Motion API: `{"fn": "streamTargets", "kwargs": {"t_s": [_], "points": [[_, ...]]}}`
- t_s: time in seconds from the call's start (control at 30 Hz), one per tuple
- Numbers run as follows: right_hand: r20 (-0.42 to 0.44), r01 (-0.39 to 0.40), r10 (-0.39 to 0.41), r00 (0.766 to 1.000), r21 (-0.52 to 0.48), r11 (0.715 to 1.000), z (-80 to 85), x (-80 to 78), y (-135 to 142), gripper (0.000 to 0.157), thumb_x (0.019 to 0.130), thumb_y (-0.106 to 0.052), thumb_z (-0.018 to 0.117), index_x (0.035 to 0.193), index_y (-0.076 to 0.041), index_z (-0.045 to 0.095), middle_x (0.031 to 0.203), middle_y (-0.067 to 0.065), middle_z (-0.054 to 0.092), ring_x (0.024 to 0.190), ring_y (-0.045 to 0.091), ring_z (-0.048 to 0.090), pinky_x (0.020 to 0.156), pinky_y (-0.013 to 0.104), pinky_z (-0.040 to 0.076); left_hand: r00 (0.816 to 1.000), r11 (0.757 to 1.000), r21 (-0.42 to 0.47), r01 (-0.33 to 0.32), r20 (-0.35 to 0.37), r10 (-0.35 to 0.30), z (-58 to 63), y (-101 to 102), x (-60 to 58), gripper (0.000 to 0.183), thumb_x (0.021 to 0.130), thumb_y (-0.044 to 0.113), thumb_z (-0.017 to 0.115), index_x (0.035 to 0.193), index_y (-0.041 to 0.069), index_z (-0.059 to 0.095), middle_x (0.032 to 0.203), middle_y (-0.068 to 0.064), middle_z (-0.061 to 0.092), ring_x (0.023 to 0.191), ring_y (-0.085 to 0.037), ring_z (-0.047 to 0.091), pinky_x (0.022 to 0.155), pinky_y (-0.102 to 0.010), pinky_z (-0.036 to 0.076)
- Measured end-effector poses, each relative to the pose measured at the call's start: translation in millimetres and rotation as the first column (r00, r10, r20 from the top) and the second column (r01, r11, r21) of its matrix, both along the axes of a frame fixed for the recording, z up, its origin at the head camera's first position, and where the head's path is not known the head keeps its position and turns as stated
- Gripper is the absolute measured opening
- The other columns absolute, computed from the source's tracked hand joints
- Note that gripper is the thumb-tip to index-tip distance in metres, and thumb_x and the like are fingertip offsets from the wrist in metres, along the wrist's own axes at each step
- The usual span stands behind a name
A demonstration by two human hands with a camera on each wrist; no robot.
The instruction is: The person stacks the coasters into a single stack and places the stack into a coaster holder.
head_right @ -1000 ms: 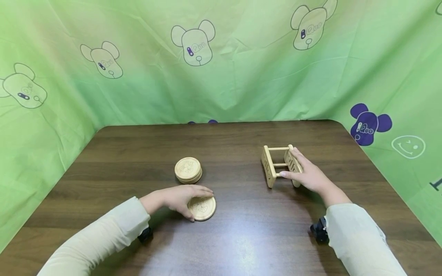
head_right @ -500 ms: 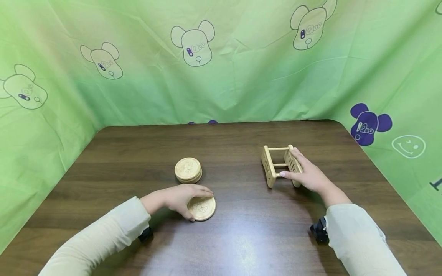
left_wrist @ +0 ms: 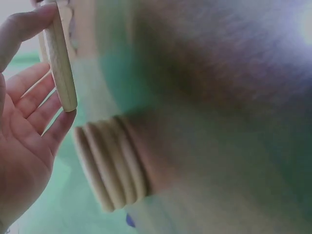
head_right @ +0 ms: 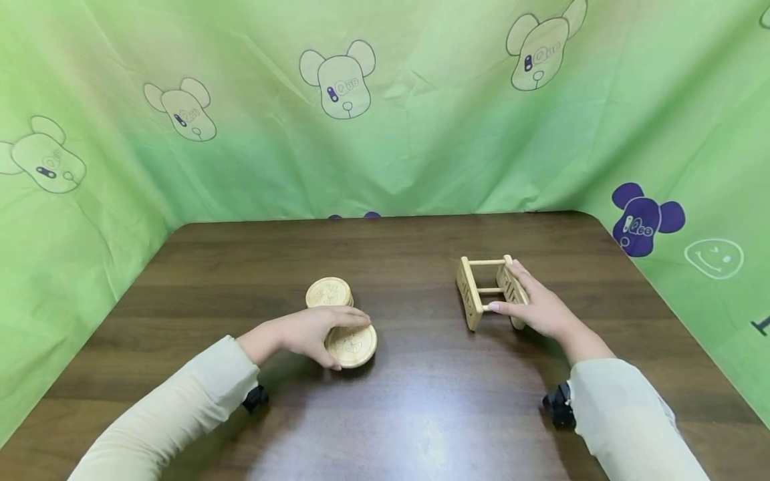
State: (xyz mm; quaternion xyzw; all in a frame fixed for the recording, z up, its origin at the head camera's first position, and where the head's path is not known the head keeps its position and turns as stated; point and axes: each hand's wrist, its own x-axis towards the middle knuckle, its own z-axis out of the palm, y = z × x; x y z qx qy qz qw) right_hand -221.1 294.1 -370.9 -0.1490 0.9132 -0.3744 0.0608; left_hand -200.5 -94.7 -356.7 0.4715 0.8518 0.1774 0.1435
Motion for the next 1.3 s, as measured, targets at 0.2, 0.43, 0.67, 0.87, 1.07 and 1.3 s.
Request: {"fn": "streamTargets", "kwargs": {"t_s": [0.2, 0.43, 0.67, 0.87, 1.07, 1.3], "points": [[-0.005, -0.003, 0.003, 1.000, -0.012, 1.000, -1.1, -0.3, 0.5, 0.088, 0.078, -0.023, 0.063, 0.139, -0.008, 0.001, 0.138, 0.025, -0.006, 0.118, 0.052, 0.006, 0.090, 0.062, 0.010, 0.999, 0.999, 0.026, -0.042, -0.033, 0.043, 10.3, -5.6, -8.8, 0.075, 0.062, 0.021, 0.072, 0.127, 0.001, 0.040, 0.127, -0.006, 0.041, 0.117, -0.014, 0.035, 0.094, -0.020, 0.027], [0.008, -0.003, 0.003, 1.000, -0.022, 1.000, -2.8, 0.4, 0.1, 0.088, 0.078, -0.022, 0.063, 0.139, -0.008, 0.000, 0.139, 0.024, -0.007, 0.118, 0.052, 0.007, 0.089, 0.063, 0.011, 0.990, 0.988, 0.076, -0.132, -0.039, 0.135, 14.6, -20.8, -25.6, 0.073, 0.063, 0.019, 0.072, 0.127, 0.000, 0.041, 0.127, -0.009, 0.042, 0.115, -0.018, 0.036, 0.092, -0.025, 0.031], [-0.006, -0.006, 0.006, 1.000, -0.032, 0.999, -4.4, -1.4, 1.8, 0.088, 0.078, -0.021, 0.063, 0.139, -0.006, 0.001, 0.139, 0.024, -0.008, 0.119, 0.051, 0.004, 0.090, 0.062, 0.009, 0.973, 0.971, 0.082, -0.225, -0.032, 0.228, 16.0, -36.7, -43.8, 0.073, 0.063, 0.019, 0.069, 0.127, -0.002, 0.040, 0.128, -0.012, 0.040, 0.117, -0.020, 0.035, 0.092, -0.028, 0.031], [-0.008, -0.005, 0.005, 1.000, -0.040, 0.999, -6.6, -1.6, 3.2, 0.088, 0.078, -0.020, 0.063, 0.139, -0.008, 0.001, 0.138, 0.024, -0.008, 0.119, 0.051, 0.002, 0.090, 0.062, 0.007, 0.962, 0.960, 0.074, -0.270, -0.029, 0.273, 12.1, -43.1, -52.0, 0.071, 0.062, 0.014, 0.066, 0.126, -0.003, 0.041, 0.127, -0.013, 0.040, 0.116, -0.021, 0.036, 0.092, -0.029, 0.032], [-0.015, -0.005, 0.004, 1.000, -0.047, 0.999, -7.7, -1.2, 3.7, 0.088, 0.077, -0.019, 0.063, 0.139, -0.007, 0.001, 0.138, 0.025, -0.008, 0.119, 0.050, 0.001, 0.091, 0.062, 0.006, 0.963, 0.961, 0.070, -0.267, -0.027, 0.270, 9.7, -40.9, -52.4, 0.069, 0.061, 0.011, 0.064, 0.124, -0.006, 0.042, 0.125, -0.015, 0.042, 0.115, -0.022, 0.037, 0.092, -0.028, 0.032], [0.008, 0.001, 0.000, 1.000, -0.018, 1.000, -4.1, -1.4, 2.4, 0.088, 0.078, -0.022, 0.063, 0.139, -0.008, 0.001, 0.139, 0.022, -0.009, 0.119, 0.051, 0.003, 0.090, 0.062, 0.009, 0.963, 0.962, 0.037, -0.269, -0.021, 0.270, 7.9, -38.6, -52.0, 0.068, 0.062, 0.010, 0.064, 0.124, -0.005, 0.042, 0.125, -0.016, 0.042, 0.116, -0.023, 0.036, 0.093, -0.029, 0.030]]}}
